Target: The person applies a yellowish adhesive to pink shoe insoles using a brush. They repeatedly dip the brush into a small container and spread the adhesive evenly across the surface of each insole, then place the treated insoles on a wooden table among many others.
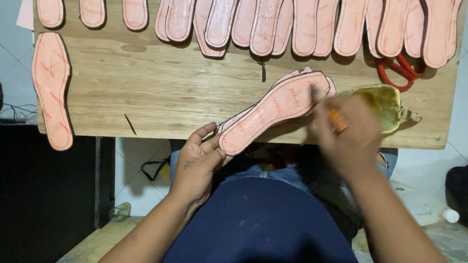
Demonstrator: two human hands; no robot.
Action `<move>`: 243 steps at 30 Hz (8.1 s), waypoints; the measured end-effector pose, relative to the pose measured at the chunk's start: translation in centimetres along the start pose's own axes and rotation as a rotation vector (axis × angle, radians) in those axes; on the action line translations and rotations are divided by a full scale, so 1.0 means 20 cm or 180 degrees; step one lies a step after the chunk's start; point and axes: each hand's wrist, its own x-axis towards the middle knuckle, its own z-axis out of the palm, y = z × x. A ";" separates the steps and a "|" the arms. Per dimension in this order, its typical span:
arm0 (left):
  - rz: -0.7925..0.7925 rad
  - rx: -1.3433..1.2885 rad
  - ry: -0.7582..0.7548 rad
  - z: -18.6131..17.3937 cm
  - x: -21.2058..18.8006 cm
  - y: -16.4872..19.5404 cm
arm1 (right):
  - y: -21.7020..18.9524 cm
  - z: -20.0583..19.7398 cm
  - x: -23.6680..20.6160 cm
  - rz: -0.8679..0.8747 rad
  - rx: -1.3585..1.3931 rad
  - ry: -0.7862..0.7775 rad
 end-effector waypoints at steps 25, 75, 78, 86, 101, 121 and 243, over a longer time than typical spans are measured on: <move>0.1529 -0.1229 0.1642 -0.90 -0.13 0.24 | 0.11 -0.13 -0.23 0.1678 0.2301 0.0845; 0.2592 0.4078 -0.0010 -0.13 -0.07 0.04 | 0.22 -0.39 -0.21 0.0764 0.0102 0.0906; 0.2560 0.4411 -0.0493 0.01 0.02 0.08 | 0.17 -0.40 -0.17 0.1905 0.1286 0.0643; 0.2917 0.4532 -0.0352 0.08 0.04 0.07 | 0.17 -0.29 -0.15 0.2447 0.3149 0.0913; 0.2777 0.4086 -0.0048 -0.01 -0.05 0.08 | -0.04 0.13 -0.08 -0.0264 0.0502 0.0029; 0.2807 0.3927 0.0057 -0.02 -0.02 0.06 | 0.16 0.03 -0.06 0.1475 0.2002 0.0280; 0.0005 0.0073 -0.0346 0.06 0.12 -0.04 | 0.02 -0.02 -0.10 0.0404 0.0885 -0.0079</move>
